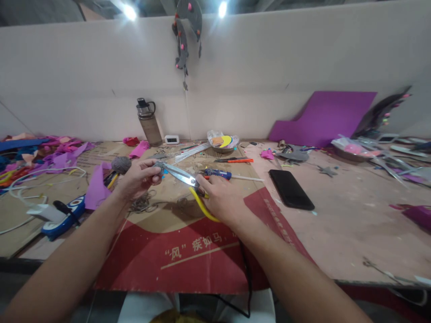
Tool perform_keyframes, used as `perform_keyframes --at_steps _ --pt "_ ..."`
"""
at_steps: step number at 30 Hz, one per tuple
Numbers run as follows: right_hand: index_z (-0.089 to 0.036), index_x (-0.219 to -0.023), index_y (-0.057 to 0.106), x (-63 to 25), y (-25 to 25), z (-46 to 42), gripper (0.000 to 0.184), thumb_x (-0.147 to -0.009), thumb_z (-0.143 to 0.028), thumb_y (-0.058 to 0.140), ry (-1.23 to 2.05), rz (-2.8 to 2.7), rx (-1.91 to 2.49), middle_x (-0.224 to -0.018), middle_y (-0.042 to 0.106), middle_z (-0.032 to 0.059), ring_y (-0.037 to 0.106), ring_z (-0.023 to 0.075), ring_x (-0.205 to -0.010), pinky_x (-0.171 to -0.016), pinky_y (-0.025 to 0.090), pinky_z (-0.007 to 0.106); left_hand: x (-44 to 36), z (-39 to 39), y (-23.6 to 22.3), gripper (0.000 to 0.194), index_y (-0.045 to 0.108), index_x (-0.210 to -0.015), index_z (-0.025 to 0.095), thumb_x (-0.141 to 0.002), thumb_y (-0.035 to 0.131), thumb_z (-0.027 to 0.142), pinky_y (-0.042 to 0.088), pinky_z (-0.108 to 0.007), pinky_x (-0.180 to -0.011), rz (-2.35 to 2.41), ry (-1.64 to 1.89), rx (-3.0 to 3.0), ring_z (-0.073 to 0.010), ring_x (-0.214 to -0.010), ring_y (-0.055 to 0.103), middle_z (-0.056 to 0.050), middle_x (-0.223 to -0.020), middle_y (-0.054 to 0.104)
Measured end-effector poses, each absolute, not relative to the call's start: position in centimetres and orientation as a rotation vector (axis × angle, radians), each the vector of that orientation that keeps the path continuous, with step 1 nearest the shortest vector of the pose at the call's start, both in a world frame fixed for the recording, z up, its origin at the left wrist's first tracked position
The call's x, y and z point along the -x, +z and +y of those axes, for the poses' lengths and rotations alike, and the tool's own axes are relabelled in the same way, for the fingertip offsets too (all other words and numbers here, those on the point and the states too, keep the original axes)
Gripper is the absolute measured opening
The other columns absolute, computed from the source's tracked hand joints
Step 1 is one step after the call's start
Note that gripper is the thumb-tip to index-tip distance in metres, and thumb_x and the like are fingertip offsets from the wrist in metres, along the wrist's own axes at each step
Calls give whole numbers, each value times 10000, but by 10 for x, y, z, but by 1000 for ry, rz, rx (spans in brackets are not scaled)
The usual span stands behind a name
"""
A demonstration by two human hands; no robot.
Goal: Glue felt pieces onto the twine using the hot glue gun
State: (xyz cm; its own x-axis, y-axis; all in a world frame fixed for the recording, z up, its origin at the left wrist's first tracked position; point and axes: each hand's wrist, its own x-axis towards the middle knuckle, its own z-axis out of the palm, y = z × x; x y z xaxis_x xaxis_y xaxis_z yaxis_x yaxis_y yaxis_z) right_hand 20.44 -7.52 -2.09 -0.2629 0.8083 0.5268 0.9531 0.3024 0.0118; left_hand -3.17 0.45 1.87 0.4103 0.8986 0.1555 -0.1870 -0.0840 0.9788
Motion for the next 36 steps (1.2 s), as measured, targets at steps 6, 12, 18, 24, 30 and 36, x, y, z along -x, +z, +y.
perform_keyframes --at_steps 6,12,18,24,30,36 --pt "-218 -1087 639 -204 -17 -76 272 -902 -289 454 -458 -2166 1564 -835 650 92 562 196 -720 -581 279 293 32 4 21 134 639 -671 114 -662 739 203 336 -185 -455 724 1000 -1288 -41 -463 435 4 -574 550" --pt "-218 -1093 633 -201 -14 -78 279 -901 -242 432 -476 -2179 1586 -854 658 94 572 201 -743 -592 292 293 37 9 19 160 649 -654 110 -642 767 218 345 -174 -449 775 939 -1253 -40 -462 459 -19 -603 601" --pt "-223 -1115 630 -201 -16 -79 297 -882 -228 446 -474 -2177 1594 -829 668 92 586 202 -719 -565 293 288 39 12 18 163 657 -651 104 -624 779 208 347 -165 -439 780 892 -1197 -39 -462 462 -25 -580 591" --pt "-234 -1126 638 -204 -24 -72 300 -858 -253 504 -251 -2033 1548 -906 712 82 640 211 -761 -627 406 281 39 12 19 170 642 -656 112 -608 787 188 377 -163 -443 784 935 -1170 -38 -463 467 -18 -601 595" --pt "-203 -1203 589 -209 -30 -67 382 -823 -238 566 45 -1939 1394 -1068 698 91 648 227 -942 -816 472 311 36 11 19 164 661 -757 137 -646 758 208 376 -170 -450 798 1041 -1272 -45 -485 503 -14 -690 644" --pt "-182 -1249 543 -207 -28 -68 408 -856 -291 544 119 -1994 1413 -1040 662 113 617 227 -909 -794 472 326 30 9 15 188 700 -855 145 -696 733 240 442 -214 -511 793 1171 -1453 -80 -553 573 -55 -834 703"
